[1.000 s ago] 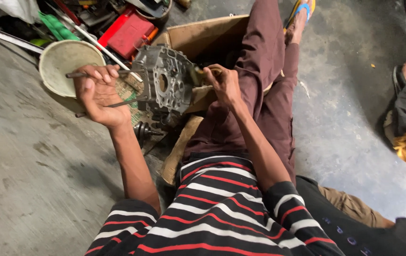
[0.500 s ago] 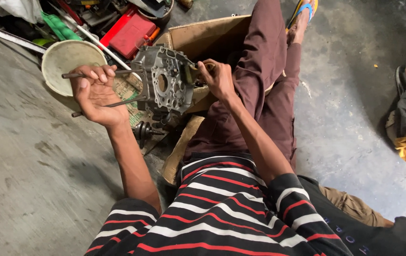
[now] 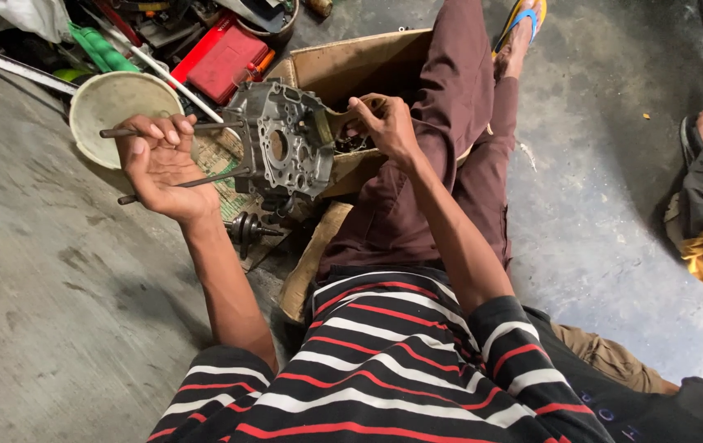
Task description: The person sits on the floor and uses a brush to scrub the interior surfaces of a metal engine casing. They hold a small metal rod in the other hand while repeatedly brushing the same area.
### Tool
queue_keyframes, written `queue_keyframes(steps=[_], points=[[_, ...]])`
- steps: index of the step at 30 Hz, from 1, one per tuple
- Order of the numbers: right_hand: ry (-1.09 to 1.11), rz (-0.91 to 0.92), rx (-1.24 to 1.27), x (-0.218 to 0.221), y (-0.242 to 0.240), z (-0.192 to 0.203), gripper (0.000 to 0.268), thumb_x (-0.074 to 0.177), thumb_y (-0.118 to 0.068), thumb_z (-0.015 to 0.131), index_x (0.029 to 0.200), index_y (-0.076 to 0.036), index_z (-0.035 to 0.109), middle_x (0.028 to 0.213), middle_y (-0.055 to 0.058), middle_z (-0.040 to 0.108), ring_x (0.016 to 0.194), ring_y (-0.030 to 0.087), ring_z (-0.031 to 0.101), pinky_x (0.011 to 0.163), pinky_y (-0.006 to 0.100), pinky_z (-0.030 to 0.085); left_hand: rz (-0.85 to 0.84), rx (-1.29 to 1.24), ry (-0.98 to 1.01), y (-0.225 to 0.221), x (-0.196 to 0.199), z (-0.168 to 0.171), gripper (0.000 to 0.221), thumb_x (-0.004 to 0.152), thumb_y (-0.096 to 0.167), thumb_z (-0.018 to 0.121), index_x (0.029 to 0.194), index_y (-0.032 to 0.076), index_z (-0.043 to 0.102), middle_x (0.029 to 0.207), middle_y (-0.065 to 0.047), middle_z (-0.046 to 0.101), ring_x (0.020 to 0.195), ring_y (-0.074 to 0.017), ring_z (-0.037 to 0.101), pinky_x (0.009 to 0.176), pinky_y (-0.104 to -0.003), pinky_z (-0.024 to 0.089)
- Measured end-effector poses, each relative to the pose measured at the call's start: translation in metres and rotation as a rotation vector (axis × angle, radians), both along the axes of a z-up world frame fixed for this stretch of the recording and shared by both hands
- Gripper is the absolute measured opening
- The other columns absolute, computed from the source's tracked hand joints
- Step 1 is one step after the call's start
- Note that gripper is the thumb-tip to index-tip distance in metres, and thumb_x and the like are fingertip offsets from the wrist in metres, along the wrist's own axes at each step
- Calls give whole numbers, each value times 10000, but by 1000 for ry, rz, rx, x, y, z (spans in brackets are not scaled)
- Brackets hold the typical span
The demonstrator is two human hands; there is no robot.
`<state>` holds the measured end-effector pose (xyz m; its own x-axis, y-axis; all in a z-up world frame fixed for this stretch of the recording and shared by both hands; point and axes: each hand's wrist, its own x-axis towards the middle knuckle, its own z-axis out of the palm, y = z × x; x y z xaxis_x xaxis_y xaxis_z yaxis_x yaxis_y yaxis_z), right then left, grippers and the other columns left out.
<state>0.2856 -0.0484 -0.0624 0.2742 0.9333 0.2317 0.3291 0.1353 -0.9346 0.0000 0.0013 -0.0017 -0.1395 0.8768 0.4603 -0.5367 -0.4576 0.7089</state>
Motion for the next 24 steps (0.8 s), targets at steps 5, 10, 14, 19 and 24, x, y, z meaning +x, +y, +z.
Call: queue_keyframes(steps=[5, 10, 14, 19, 24], points=[[-41, 10, 25, 6, 3, -6, 290, 1040, -288, 681, 1001, -12, 760, 717, 172, 740, 676, 275, 754, 650, 347, 603, -15, -11, -20, 3, -4, -5, 268, 992, 349, 458, 984, 81, 467, 828, -58, 413, 911, -233, 585, 1045, -424, 612], [-122, 55, 110, 4, 2, -6, 227, 1059, -188, 676, 1046, 22, 762, 726, 228, 727, 677, 408, 736, 549, 401, 589, -20, -1, -34, -1, -2, -3, 274, 991, 340, 460, 998, 66, 475, 829, -63, 420, 911, -247, 588, 1047, -439, 608], [-50, 45, 113, -1, 9, -8, 250, 1034, -255, 692, 1033, -14, 760, 784, 177, 758, 745, 288, 768, 666, 373, 616, -10, -10, -19, 0, 0, 1, 266, 988, 336, 462, 981, 70, 468, 822, -62, 412, 902, -241, 587, 1047, -440, 613], [-115, 140, 118, -1, 5, -3, 172, 1009, -206, 684, 1038, -61, 772, 717, 124, 755, 669, 239, 749, 662, 353, 592, -21, -16, -6, -1, -2, -1, 266, 990, 337, 458, 998, 72, 457, 835, -61, 408, 917, -240, 572, 1057, -436, 601], [-76, 90, 147, -5, 0, 12, 221, 1040, -250, 674, 1069, -45, 751, 770, 195, 749, 698, 258, 766, 595, 355, 583, -38, -26, -38, 1, -3, -7, 266, 991, 350, 470, 1005, 85, 469, 838, -47, 416, 931, -232, 576, 1068, -422, 599]])
